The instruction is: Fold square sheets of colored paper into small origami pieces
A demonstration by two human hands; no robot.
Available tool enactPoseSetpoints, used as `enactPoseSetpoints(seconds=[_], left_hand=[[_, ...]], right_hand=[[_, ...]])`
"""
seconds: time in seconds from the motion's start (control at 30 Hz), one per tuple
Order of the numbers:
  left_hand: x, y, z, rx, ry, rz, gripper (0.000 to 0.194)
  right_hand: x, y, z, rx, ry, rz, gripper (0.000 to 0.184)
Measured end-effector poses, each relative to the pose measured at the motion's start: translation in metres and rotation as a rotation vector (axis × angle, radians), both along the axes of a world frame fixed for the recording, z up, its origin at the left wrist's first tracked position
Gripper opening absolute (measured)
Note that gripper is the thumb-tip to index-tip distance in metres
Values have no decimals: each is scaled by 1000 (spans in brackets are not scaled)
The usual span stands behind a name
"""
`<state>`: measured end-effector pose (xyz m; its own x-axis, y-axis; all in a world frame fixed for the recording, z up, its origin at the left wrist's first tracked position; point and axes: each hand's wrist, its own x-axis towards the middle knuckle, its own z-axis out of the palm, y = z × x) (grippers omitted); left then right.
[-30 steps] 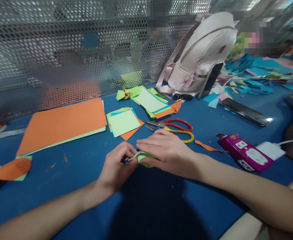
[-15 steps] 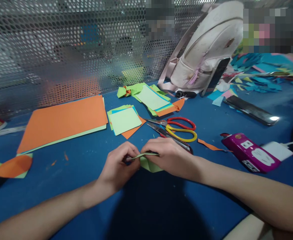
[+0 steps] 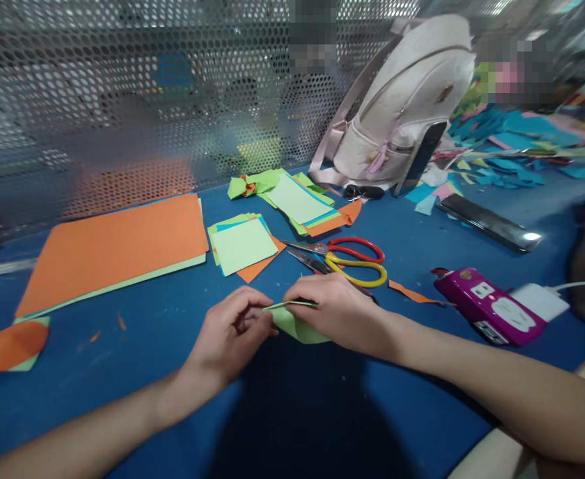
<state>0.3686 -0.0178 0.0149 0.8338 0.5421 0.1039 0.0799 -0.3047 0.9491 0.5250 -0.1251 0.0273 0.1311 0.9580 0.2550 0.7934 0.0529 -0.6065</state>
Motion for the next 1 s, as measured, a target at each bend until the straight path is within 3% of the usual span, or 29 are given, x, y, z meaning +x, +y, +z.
enactPoseSetpoints(seconds=[0.17, 0.33, 0.67, 0.8, 0.87, 1.0], left_hand=[[-1, 10, 1, 457, -13, -34, 15], [-2, 10, 2, 601, -5, -54, 12], [-1, 6, -3, 397, 14, -116, 5], [0, 7, -3, 306, 23, -139, 10], [1, 7, -4, 257, 42, -82, 12], [2, 8, -6, 154, 122, 54, 14]], right_hand=[[0, 1, 4, -64, 14, -65, 16], [1, 1, 4, -102, -8, -48, 18], [-7, -1, 2, -69, -32, 85, 14], [-6, -1, 9, -98, 44, 60, 15], [-2, -1, 14, -173, 149, -3, 13], [4, -1, 21, -337, 306, -96, 32]])
